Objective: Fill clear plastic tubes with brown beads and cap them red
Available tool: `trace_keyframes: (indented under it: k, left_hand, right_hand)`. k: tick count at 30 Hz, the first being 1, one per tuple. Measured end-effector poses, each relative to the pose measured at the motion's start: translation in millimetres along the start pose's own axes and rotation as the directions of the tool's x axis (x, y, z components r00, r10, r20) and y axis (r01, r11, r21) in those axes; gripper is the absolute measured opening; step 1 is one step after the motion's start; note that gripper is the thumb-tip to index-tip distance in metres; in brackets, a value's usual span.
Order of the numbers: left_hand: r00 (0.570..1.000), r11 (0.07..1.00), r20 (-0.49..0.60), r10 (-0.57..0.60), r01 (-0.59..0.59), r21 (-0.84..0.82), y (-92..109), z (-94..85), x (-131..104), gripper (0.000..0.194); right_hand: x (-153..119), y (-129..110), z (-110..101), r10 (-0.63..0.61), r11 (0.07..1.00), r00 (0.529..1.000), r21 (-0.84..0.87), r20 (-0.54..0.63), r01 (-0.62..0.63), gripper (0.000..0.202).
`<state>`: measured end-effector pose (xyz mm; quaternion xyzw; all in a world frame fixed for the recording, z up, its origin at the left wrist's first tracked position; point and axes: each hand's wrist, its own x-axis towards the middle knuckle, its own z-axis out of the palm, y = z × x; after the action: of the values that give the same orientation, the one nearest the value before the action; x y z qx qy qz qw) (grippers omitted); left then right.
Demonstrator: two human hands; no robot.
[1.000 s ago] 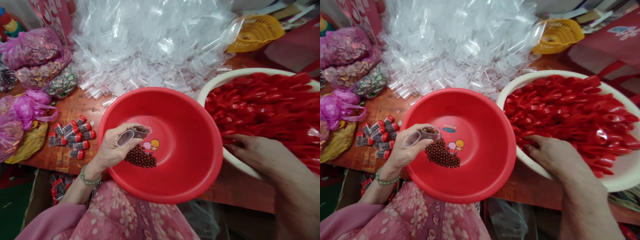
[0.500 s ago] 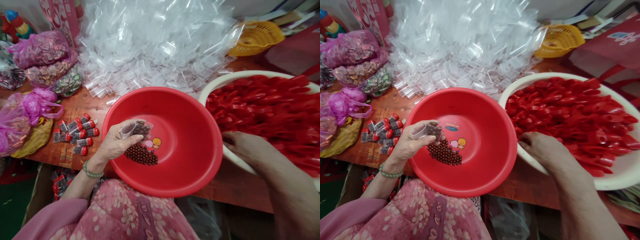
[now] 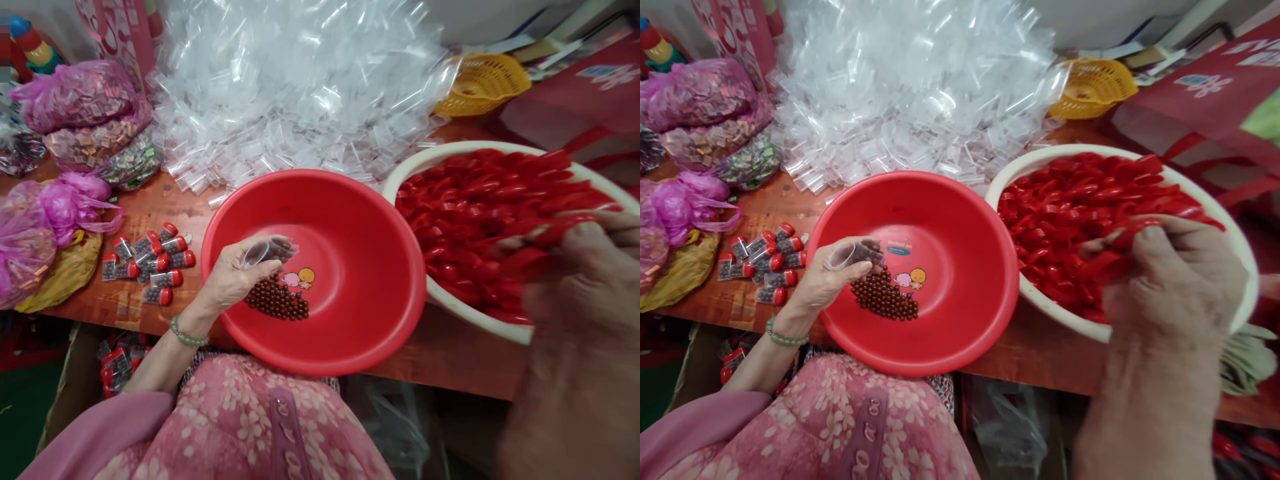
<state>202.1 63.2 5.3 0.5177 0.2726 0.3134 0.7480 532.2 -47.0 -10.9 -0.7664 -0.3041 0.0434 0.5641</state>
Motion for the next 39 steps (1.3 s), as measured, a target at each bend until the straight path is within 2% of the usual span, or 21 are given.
trace_keyframes:
  k: [1,3,6,8,10,13,16,17,20,22,23,25,28,31,34,36,39]
  left_hand:
    - [1.0,1.0,-0.002,-0.001,0.001,0.014,-1.0,1.2,0.3,0.027]
    - [1.0,1.0,0.015,-0.01,0.009,0.029,-2.2,3.2,-0.2,0.026]
    - [0.999,1.0,0.036,-0.007,0.007,0.006,-1.4,6.0,-2.5,0.027]
    - [0.999,1.0,0.037,-0.009,0.009,-0.006,0.3,7.7,-4.3,0.026]
    - [0.999,1.0,0.052,-0.017,0.016,0.012,2.2,8.7,-5.9,0.027]
    - [0.997,0.999,0.08,-0.004,0.001,0.045,3.5,7.5,-7.4,0.028]
    - [0.996,0.999,0.089,0.014,-0.019,0.051,2.5,3.7,-8.0,0.026]
    - [0.996,0.998,0.089,0.018,-0.022,0.052,2.0,2.3,-8.1,0.026]
    - [0.996,0.999,0.091,0.022,-0.026,0.046,-0.1,-0.8,-8.2,0.026]
    - [0.995,0.999,0.099,0.014,-0.018,0.032,-1.9,-2.7,-7.8,0.028]
    - [0.995,1.0,0.098,0.011,-0.014,0.025,-2.9,-3.9,-7.4,0.029]
    - [0.998,1.0,0.068,0.006,-0.008,0.024,-5.2,-7.1,-6.1,0.029]
    - [0.999,0.999,-0.04,0.0,0.002,0.05,-8.1,-13.2,-4.1,0.028]
    - [0.995,0.995,-0.099,-0.024,0.033,0.09,-8.8,-16.8,-3.1,0.028]
    - [0.998,0.994,-0.06,-0.029,0.035,0.099,-7.1,-15.7,-2.6,0.027]
    - [0.999,0.994,-0.039,-0.027,0.031,0.1,-6.0,-14.0,-1.8,0.025]
    - [1.0,0.994,-0.028,-0.013,0.016,0.104,-6.0,-13.3,0.5,0.024]
  right_hand:
    - [-8.5,-17.6,8.1,0.088,0.976,0.996,0.201,0.01,-0.088,0.027]
    - [-29.8,-53.3,23.5,0.196,0.908,0.954,0.324,0.227,-0.264,0.028]
    - [-59.5,-92.9,39.5,0.122,0.868,0.845,0.356,0.52,-0.345,0.024]
    - [-69.5,-106.6,46.7,0.002,0.895,0.771,0.342,0.636,-0.285,0.021]
    - [-70.8,-114.1,53.8,-0.135,0.932,0.679,0.325,0.721,-0.16,0.021]
    - [-64.6,-121.2,66.0,-0.297,0.943,0.489,0.333,0.82,0.013,0.017]
    - [-59.5,-125.3,77.1,-0.357,0.933,0.32,0.354,0.877,0.071,0.012]
    - [-58.8,-125.6,80.0,-0.358,0.933,0.277,0.349,0.891,0.084,0.011]
    - [-59.5,-123.8,85.8,-0.342,0.939,0.201,0.323,0.918,0.121,0.017]
    - [-61.3,-122.0,87.2,-0.342,0.938,0.19,0.324,0.92,0.12,0.022]
    - [-62.5,-121.2,87.2,-0.344,0.939,0.204,0.329,0.917,0.104,0.022]
    - [-65.0,-119.5,86.4,-0.306,0.95,0.267,0.31,0.914,0.03,0.023]
    - [-68.3,-113.4,85.9,-0.152,0.952,0.379,0.238,0.913,-0.191,0.032]
    - [-70.1,-102.4,90.0,-0.084,0.867,0.445,0.286,0.892,-0.408,0.03]
    - [-70.8,-94.7,96.9,-0.088,0.82,0.505,0.35,0.859,-0.452,0.027]
    - [-71.0,-95.0,100.9,-0.102,0.864,0.494,0.323,0.864,-0.386,0.026]
    - [-70.8,-100.7,105.3,-0.177,0.938,0.394,0.276,0.902,-0.209,0.024]
